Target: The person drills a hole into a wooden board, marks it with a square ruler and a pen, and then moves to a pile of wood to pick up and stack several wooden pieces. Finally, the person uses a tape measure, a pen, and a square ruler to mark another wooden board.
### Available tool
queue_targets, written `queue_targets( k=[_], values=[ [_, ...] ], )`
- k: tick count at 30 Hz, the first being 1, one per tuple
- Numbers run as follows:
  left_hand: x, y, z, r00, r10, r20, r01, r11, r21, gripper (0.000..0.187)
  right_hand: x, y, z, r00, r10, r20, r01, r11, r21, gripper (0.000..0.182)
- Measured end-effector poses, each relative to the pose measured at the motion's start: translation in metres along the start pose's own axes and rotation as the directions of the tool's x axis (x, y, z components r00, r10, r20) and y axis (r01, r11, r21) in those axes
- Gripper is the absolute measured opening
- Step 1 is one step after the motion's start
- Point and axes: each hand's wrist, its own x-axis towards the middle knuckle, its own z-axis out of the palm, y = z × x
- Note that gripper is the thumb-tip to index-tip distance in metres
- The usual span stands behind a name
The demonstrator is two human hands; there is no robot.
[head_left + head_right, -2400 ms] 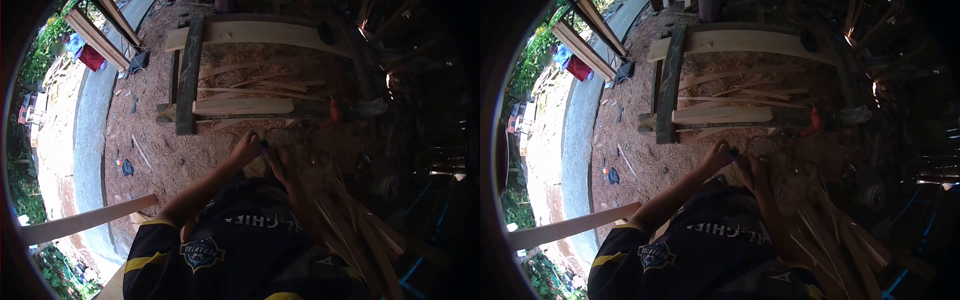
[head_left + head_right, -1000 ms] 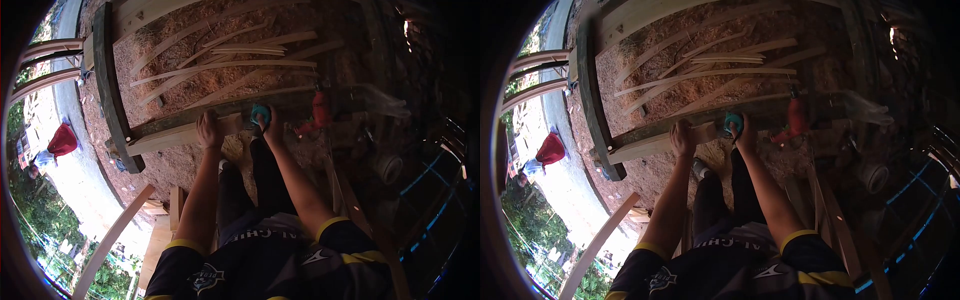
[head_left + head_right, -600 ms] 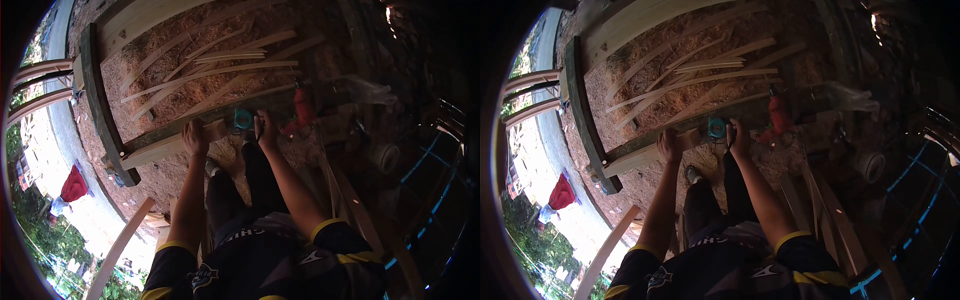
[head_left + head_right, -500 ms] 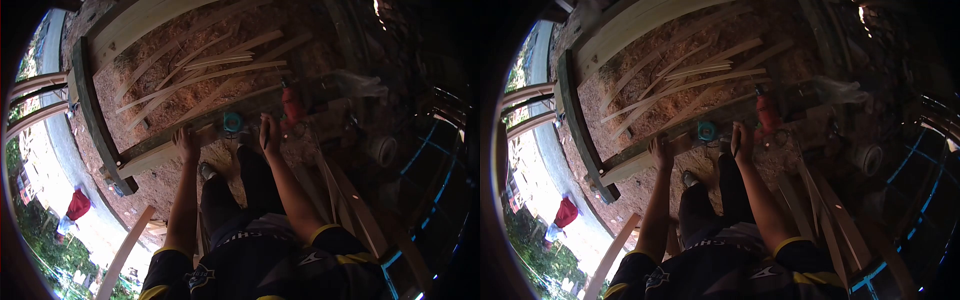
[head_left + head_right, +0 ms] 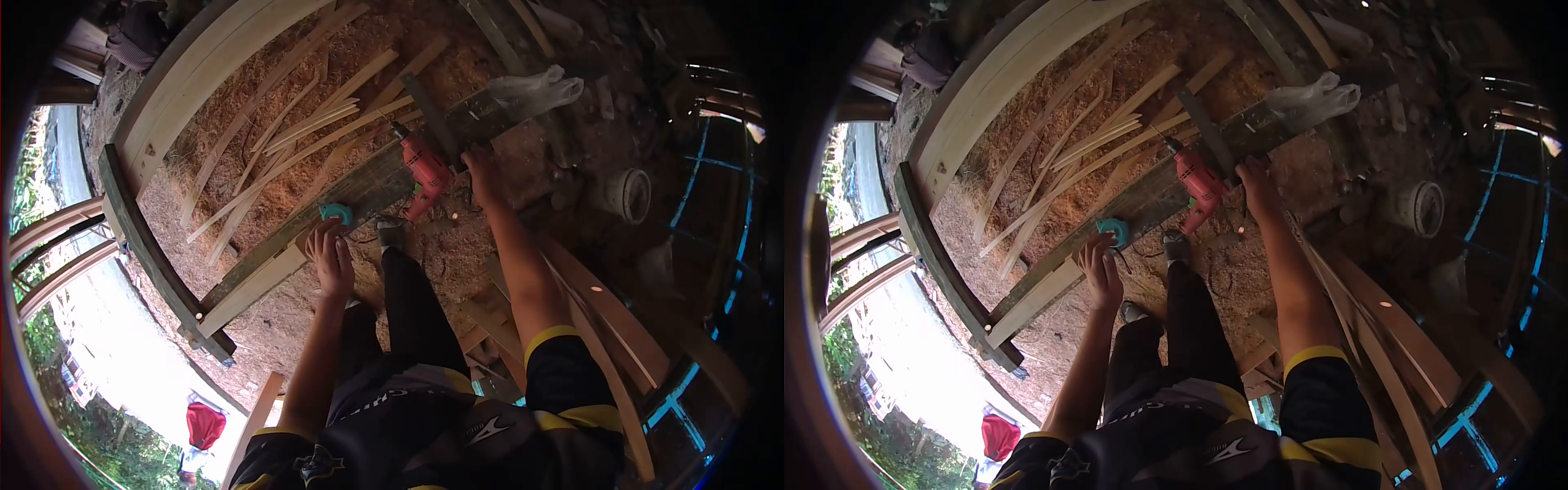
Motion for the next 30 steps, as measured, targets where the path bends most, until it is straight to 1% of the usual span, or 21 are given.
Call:
queue_targets(
  k=[1,3,4,7,9,11,13,14,16,17,18,19,20,22,23,24,25,26,28,29,30],
  values=[
    [-0.003,0.001,-0.002,1.000,-0.006,0.029,0.007,1.000,-0.012,0.031,0.006,-0.001,-0.006,1.000,-0.009,-0.008,0.009,1.000,0.002,0.028],
    [-0.008,-0.002,-0.010,0.999,-0.015,0.041,0.016,1.000,-0.019,0.030,0.015,-0.003,-0.014,0.984,-0.017,0.178,0.008,0.998,0.055,0.028],
    [-0.012,-0.005,-0.015,0.999,-0.020,0.044,0.021,0.999,-0.030,0.029,0.018,-0.003,-0.016,0.984,-0.032,0.176,0.022,0.998,0.058,0.028],
    [-0.029,-0.020,-0.036,0.998,-0.068,-0.002,0.068,0.996,-0.061,0.030,0.012,0.014,-0.008,0.969,-0.189,0.160,0.181,0.981,0.064,0.026],
    [-0.041,-0.030,-0.054,0.989,-0.118,-0.094,0.108,0.989,-0.106,0.031,-0.002,0.045,0.027,0.994,-0.081,0.073,0.057,0.955,0.291,0.026],
    [-0.060,-0.044,-0.073,0.973,-0.178,-0.145,0.160,0.979,-0.127,0.032,0.006,0.033,-0.008,0.951,0.081,0.300,-0.229,0.835,0.500,0.030],
    [-0.079,-0.051,-0.096,0.955,-0.225,-0.195,0.198,0.969,-0.151,0.034,0.012,0.015,-0.043,0.941,-0.030,0.336,-0.085,0.943,0.322,0.025],
    [-0.090,-0.058,-0.104,0.947,-0.244,-0.210,0.214,0.965,-0.154,0.034,0.018,-0.004,-0.059,0.937,-0.052,0.345,-0.066,0.944,0.322,0.025],
    [-0.112,-0.072,-0.120,0.923,-0.287,-0.256,0.235,0.948,-0.213,0.035,0.020,-0.042,-0.088,0.929,0.175,0.326,-0.282,0.905,0.319,0.015],
    [-0.123,-0.079,-0.129,0.919,-0.296,-0.261,0.242,0.945,-0.220,0.035,0.015,-0.061,-0.095,0.930,0.167,0.329,-0.274,0.910,0.313,0.015],
    [-0.131,-0.086,-0.137,0.916,-0.285,-0.283,0.238,0.953,-0.190,0.033,0.010,-0.081,-0.100,0.988,0.051,0.145,-0.083,0.970,0.227,0.008],
    [-0.140,-0.091,-0.146,0.913,-0.274,-0.303,0.235,0.959,-0.159,0.031,0.004,-0.102,-0.105,0.995,-0.094,-0.028,0.096,0.990,0.107,0.003],
    [-0.145,-0.097,-0.154,0.909,-0.280,-0.308,0.238,0.957,-0.167,0.031,-0.002,-0.138,-0.118,0.994,-0.102,-0.025,0.104,0.989,0.101,0.003],
    [-0.151,-0.106,-0.167,0.894,-0.344,-0.288,0.256,0.918,-0.303,0.024,-0.022,-0.232,-0.138,0.986,-0.159,-0.049,0.158,0.987,-0.036,0.010],
    [-0.151,-0.113,-0.171,0.895,-0.343,-0.284,0.254,0.917,-0.306,0.024,-0.037,-0.267,-0.130,0.984,-0.175,-0.046,0.178,0.980,0.092,0.012],
    [-0.148,-0.120,-0.172,0.902,-0.393,-0.178,0.283,0.850,-0.443,0.021,-0.051,-0.298,-0.120,0.980,-0.191,-0.047,0.197,0.956,0.219,0.014],
    [-0.145,-0.125,-0.173,0.901,-0.428,-0.067,0.319,0.760,-0.566,0.018,-0.065,-0.324,-0.105,0.959,-0.280,-0.036,0.281,0.934,0.220,0.013],
    [-0.141,-0.122,-0.175,0.897,-0.437,-0.065,0.326,0.754,-0.570,0.018,-0.082,-0.349,-0.090,0.929,-0.368,-0.018,0.363,0.904,0.225,0.013],
    [-0.126,-0.116,-0.183,0.824,-0.484,0.295,0.503,0.386,-0.774,0.029,-0.111,-0.403,-0.069,0.873,-0.487,-0.010,0.471,0.838,0.275,0.014],
    [-0.124,-0.119,-0.184,0.823,-0.486,0.294,0.503,0.383,-0.775,0.029,-0.123,-0.423,-0.057,0.857,-0.516,-0.006,0.489,0.808,0.329,0.014],
    [-0.123,-0.123,-0.182,0.826,-0.440,0.352,0.529,0.390,-0.754,0.028,-0.133,-0.438,-0.046,0.841,-0.541,-0.003,0.501,0.777,0.381,0.014]
  ],
)
